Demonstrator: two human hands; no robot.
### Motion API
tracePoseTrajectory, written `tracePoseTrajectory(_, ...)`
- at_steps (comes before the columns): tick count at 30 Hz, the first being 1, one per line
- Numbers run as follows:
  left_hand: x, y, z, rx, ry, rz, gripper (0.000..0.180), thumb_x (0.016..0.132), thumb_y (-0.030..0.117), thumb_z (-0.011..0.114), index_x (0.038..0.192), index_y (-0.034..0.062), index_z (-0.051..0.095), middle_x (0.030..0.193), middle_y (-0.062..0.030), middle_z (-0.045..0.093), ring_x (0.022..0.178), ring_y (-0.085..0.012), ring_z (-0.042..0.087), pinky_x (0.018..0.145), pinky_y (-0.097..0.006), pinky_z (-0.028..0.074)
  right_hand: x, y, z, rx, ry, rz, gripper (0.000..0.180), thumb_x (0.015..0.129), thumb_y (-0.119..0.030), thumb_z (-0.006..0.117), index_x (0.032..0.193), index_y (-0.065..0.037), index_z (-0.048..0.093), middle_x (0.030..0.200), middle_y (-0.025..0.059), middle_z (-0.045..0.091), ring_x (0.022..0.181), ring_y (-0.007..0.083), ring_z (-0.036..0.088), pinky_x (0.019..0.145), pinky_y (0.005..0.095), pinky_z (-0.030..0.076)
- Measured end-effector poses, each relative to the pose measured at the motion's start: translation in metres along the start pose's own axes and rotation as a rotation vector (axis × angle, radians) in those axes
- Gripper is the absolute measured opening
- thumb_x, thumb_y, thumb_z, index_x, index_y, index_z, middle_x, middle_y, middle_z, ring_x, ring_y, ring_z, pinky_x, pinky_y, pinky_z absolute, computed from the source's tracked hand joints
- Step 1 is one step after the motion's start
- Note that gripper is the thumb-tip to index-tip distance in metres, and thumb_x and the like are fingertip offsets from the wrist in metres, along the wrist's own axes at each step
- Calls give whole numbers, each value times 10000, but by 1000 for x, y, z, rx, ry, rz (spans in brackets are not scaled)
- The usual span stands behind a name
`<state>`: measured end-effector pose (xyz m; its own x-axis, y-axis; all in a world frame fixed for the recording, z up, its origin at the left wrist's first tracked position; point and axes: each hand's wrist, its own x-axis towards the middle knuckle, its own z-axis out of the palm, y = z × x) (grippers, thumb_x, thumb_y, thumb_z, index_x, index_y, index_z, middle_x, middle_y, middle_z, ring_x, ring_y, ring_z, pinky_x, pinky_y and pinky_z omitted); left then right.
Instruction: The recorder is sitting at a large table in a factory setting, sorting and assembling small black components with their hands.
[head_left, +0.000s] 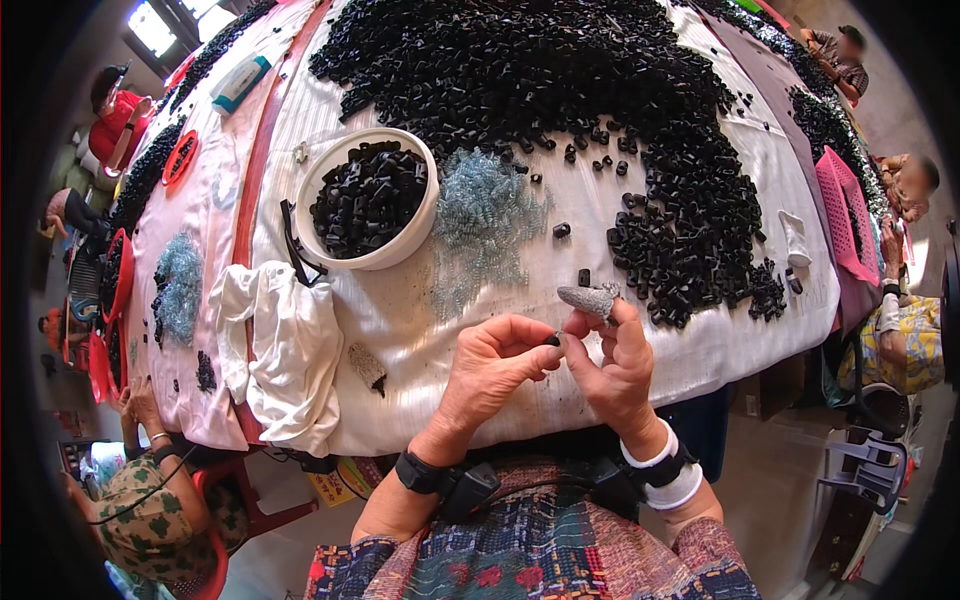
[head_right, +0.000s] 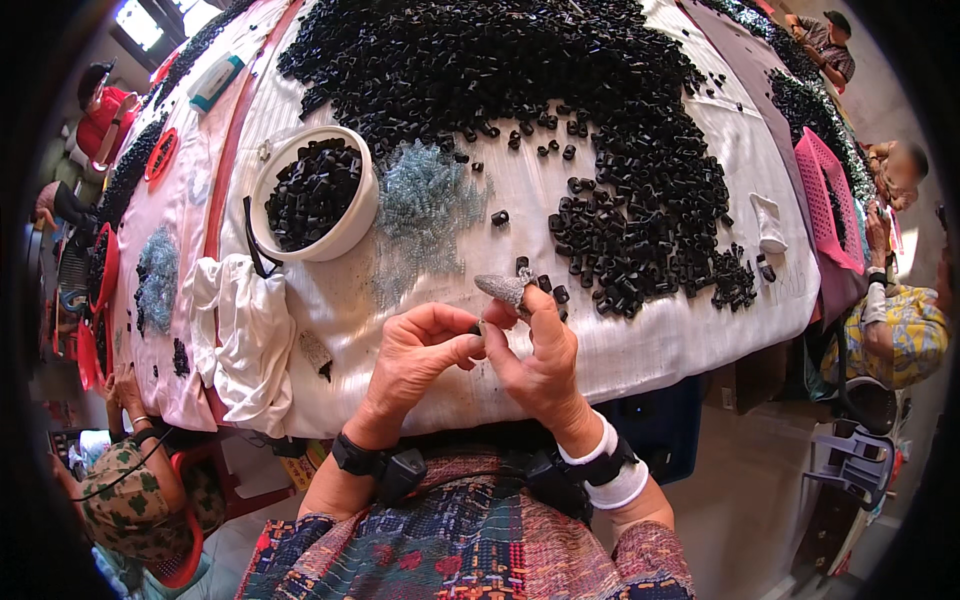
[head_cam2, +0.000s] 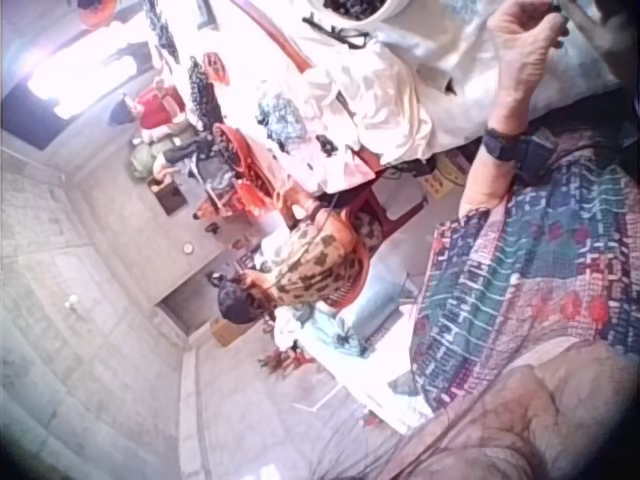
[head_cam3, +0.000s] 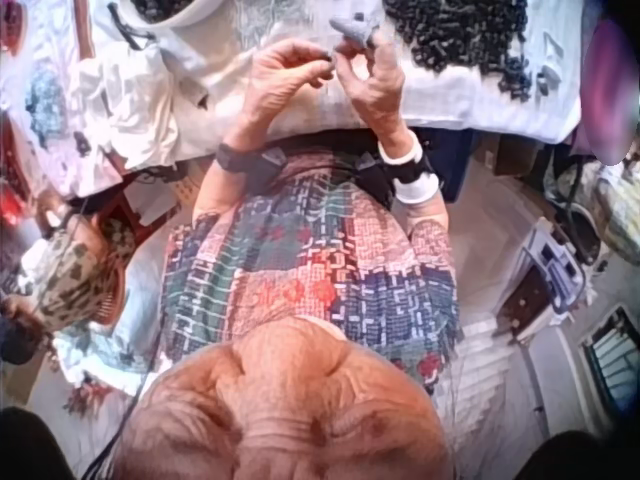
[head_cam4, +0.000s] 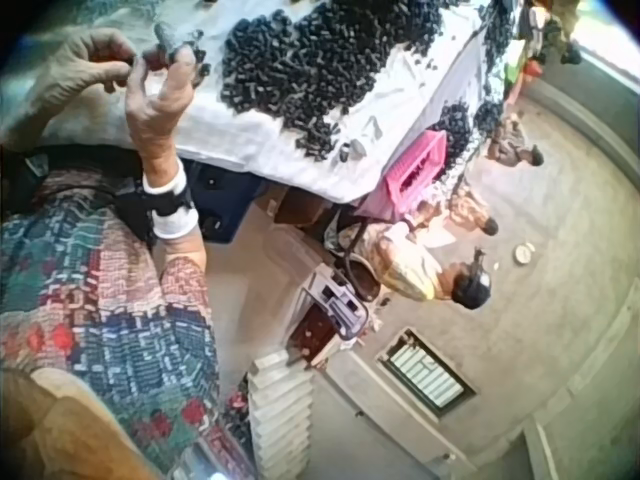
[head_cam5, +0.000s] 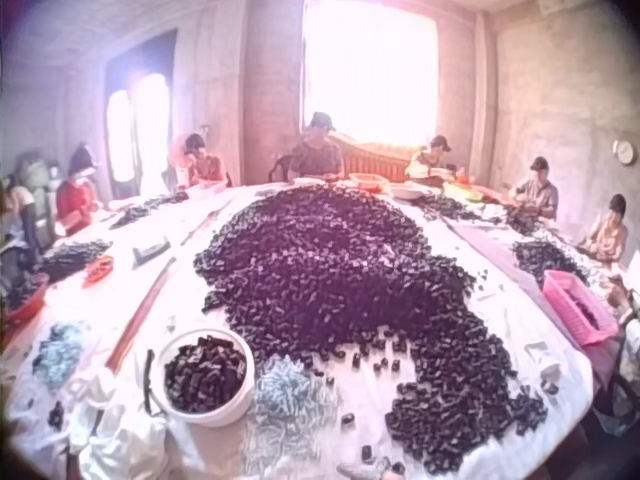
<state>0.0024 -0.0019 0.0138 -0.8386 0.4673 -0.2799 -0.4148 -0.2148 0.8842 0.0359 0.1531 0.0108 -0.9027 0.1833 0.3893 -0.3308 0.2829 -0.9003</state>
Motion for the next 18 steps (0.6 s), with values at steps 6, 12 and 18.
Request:
tracePoseTrajectory(6,3,-4,-1,9,12,11,216,791,93,727,963,-7,641,837,-58,667,736,-101,628,614,-227,523,1,-3,-2,-178,-22,-131,383,732,96,654,1089,6,548,835,103,627,724,200,622,656,294,504)
tracePoseTrajectory(12,3,-8,-2,-4,6,15,222,787,94,731,966,-2,643,837,-56,668,731,-94,623,617,-226,522,0,2,-2,-247,-8,-196,361,728,101,649,1063,7,555,839,116,615,705,239,620,638,318,506)
tracePoseTrajectory(18,4,-12,-5,1,7,6,231,781,100,738,968,3,644,841,-53,669,740,-93,627,617,-223,521,0,2,-1,-348,-25,-299,364,719,102,650,1058,8,553,826,110,608,689,232,608,636,319,502)
